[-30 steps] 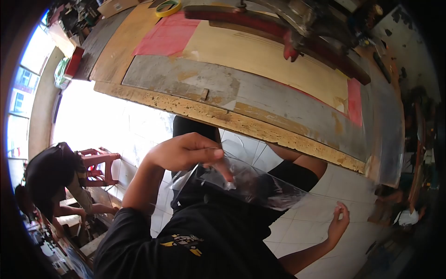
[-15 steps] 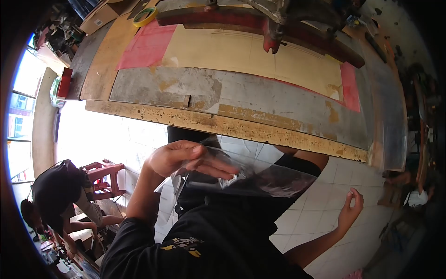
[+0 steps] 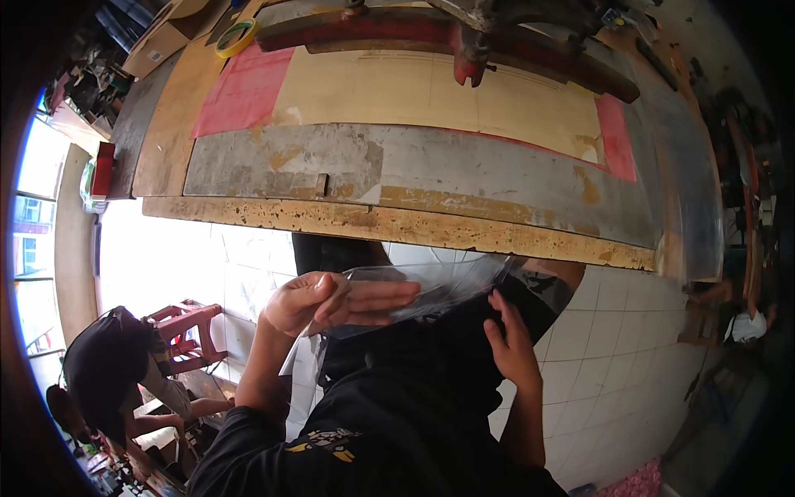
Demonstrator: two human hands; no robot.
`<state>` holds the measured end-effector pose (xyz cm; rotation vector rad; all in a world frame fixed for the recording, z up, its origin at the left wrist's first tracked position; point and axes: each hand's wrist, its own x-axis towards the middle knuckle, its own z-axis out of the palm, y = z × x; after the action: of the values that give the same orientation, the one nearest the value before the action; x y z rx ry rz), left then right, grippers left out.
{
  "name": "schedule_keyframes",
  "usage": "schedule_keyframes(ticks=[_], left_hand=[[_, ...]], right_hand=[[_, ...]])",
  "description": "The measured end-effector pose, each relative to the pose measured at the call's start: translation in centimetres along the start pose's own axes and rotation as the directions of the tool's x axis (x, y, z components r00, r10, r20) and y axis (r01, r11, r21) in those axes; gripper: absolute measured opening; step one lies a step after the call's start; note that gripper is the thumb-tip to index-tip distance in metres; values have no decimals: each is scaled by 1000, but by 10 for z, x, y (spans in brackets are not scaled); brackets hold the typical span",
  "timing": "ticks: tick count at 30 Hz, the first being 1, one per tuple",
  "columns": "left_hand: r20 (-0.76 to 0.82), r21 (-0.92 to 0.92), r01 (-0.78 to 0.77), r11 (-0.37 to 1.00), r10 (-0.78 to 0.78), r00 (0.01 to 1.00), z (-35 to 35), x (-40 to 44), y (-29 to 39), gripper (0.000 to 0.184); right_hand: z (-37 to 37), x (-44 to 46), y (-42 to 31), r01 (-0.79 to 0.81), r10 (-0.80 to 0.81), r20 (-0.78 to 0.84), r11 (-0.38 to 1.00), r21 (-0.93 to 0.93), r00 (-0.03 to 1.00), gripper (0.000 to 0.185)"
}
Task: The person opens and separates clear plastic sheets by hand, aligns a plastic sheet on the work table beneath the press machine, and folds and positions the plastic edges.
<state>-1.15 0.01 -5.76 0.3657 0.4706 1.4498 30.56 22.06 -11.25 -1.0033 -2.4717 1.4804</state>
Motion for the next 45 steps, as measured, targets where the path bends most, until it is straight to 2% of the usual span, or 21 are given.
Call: schedule_keyframes(ticks=[2,3,5,6,8,12,14,15,17,19,22,23,25,27,30,33,34,36,40,43,45], left_hand=[[-48,-10,-26,1000,26,999,-7,-7,-6,57],[-92,-9,-54,999,53,994,-7,-8,-7,56],[-141,-1,-86,996,85,986,-15,-15,-10,54],[-103,-82,-165,983,156,982,-30,-24,-16,53],[-307,55,-193,980,201,930,-11,-27,-5,49],[-290,125,-255,959,281,915,-17,-39,-14,43],[-186,121,-237,964,257,948,-5,-26,-10,41],[-114,110,-274,956,286,952,-9,-24,-16,35],[32,73,-340,938,338,941,-16,-19,-28,25],[50,40,-401,915,399,916,-3,-4,-24,24],[255,-16,-166,986,164,953,-14,-15,-20,50],[193,0,-107,994,105,976,-10,-17,-19,75],[124,13,-48,999,46,991,-10,-19,-25,100],[156,-35,-41,999,46,987,-16,-16,-36,137],[196,-135,-60,989,86,977,0,-8,-41,138],[240,-240,-68,969,127,962,9,7,-49,141],[326,-285,-105,953,199,924,6,13,-56,138],[398,-299,-91,950,211,893,-4,12,-62,110],[341,-334,-117,935,235,910,-13,2,-76,105],[391,-294,-110,949,225,893,-10,0,-75,101],[207,28,-204,979,194,959,1,-1,-65,104]], right_hand=[[17,10,15,11,10,-107,980,196,994,47],[18,14,13,11,9,-103,981,195,995,47],[22,23,8,-48,97,-39,754,655,994,39],[25,24,13,-28,103,-59,683,730,993,33],[25,21,29,24,77,-85,588,808,993,25],[17,12,19,119,-86,-91,408,905,992,31],[20,4,15,115,167,-136,129,985,977,40],[19,2,17,113,172,-135,129,985,976,40],[15,1,20,82,113,-117,272,959,987,44],[14,0,13,78,127,-128,345,935,984,39],[15,-5,6,59,179,-159,466,883,971,36],[16,-6,3,83,184,-203,508,857,962,37],[20,-7,-4,104,188,-242,547,831,952,39],[26,-6,-14,156,178,-318,594,789,931,41],[28,-1,-32,125,125,-292,700,703,948,44],[29,3,-37,147,99,-294,690,708,951,51],[30,2,-35,171,71,-299,687,707,951,57],[29,3,-37,183,66,-305,672,717,950,58],[32,2,-38,188,81,-324,674,715,943,67],[37,3,-50,201,66,-309,630,750,949,69],[42,7,-47,205,50,-321,677,707,946,69]])
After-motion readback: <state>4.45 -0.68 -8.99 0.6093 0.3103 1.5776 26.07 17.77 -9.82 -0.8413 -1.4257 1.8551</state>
